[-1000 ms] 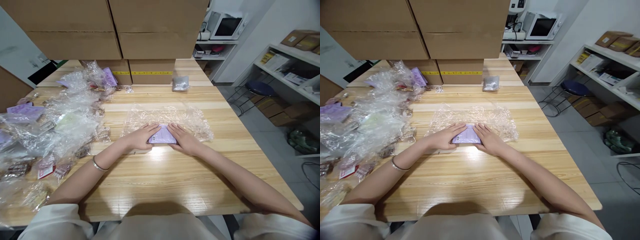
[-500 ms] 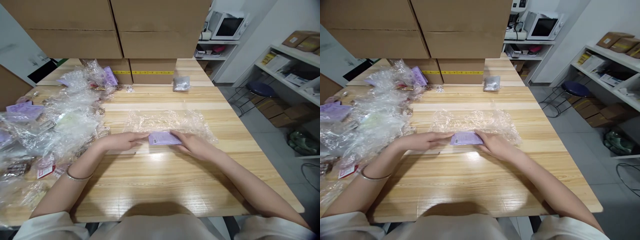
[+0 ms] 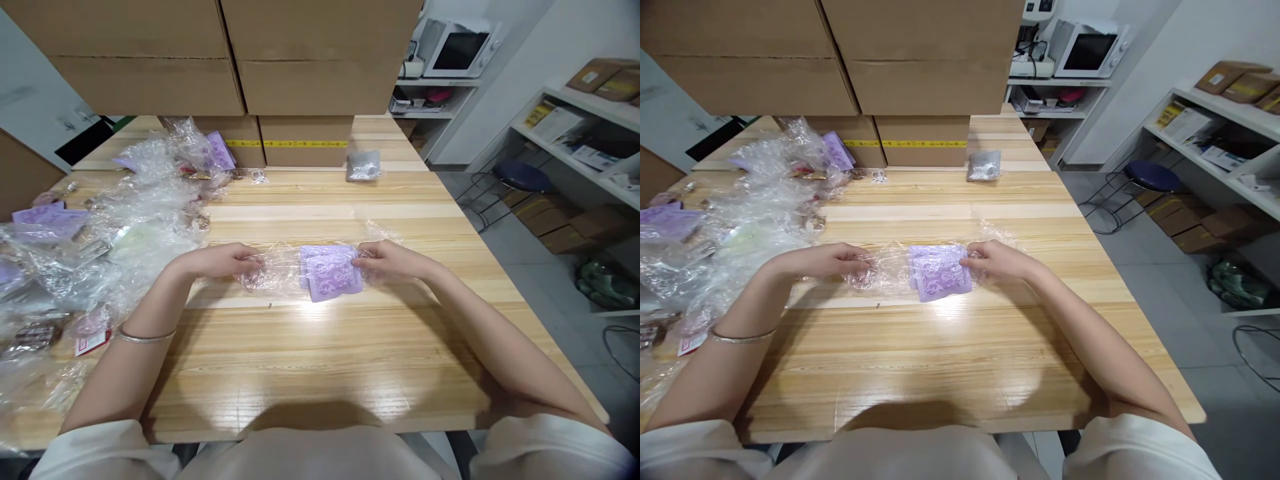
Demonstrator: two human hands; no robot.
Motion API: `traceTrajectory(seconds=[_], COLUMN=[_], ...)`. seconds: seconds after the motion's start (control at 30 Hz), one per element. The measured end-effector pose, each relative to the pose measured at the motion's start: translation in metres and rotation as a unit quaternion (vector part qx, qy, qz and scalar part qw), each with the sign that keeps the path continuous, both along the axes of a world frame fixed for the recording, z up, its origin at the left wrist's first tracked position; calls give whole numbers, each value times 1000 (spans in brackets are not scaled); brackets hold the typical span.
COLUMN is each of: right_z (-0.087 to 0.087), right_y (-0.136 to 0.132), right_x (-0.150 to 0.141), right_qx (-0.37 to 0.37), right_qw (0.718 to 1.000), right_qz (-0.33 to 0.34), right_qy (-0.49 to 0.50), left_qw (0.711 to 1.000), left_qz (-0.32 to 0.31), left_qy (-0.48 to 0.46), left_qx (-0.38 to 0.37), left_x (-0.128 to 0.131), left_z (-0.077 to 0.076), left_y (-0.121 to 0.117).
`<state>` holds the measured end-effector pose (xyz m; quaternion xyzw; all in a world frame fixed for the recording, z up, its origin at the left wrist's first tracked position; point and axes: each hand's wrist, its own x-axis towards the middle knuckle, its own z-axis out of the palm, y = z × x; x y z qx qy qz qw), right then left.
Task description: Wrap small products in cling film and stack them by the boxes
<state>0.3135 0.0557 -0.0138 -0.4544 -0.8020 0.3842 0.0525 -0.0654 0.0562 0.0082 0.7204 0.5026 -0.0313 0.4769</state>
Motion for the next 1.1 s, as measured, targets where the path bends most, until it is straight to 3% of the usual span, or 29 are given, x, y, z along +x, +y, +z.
traceTrajectory(seconds=[0.13, 0.27, 0.33, 0.4, 0.47, 0.53, 0.63, 0.73, 0.83, 0.93, 1.1], right_z=[2, 3, 3, 3, 5, 7, 4, -8, -22, -26, -11], right_y=[4, -1, -5, -10, -15, -15, -4, 19, 39, 47, 44], right_x=[14, 28, 30, 28, 23, 19, 19, 27, 34, 37, 36], right_qx=[-28, 10, 35, 55, 75, 116, 230, 317, 254, 165, 68], right_qw=[999, 985, 975, 970, 964, 955, 936, 914, 932, 949, 923], right_qz=[1, -53, -66, -72, -76, -92, -102, -138, -176, -173, -206], right_qy=[-46, -165, -207, -228, -244, -259, -244, -212, -190, -207, -318], left_qw=[996, 991, 993, 989, 963, 941, 954, 968, 980, 977, 964], left_qz=[58, 77, 83, 138, 219, 256, 218, 178, 150, 167, 227], left_qy=[18, 48, 59, 39, -5, -34, -47, -64, -79, -112, -118], left_qx=[-60, -101, -66, 35, 157, 216, 202, 168, 102, 67, 71], left_x=[-10, -13, -10, -4, 3, 10, 20, 26, 32, 33, 23], left_z=[-12, -11, -10, -14, -23, -36, -53, -58, -54, -48, -45], left_y=[4, 5, 6, 9, 13, 17, 21, 19, 12, 6, 6])
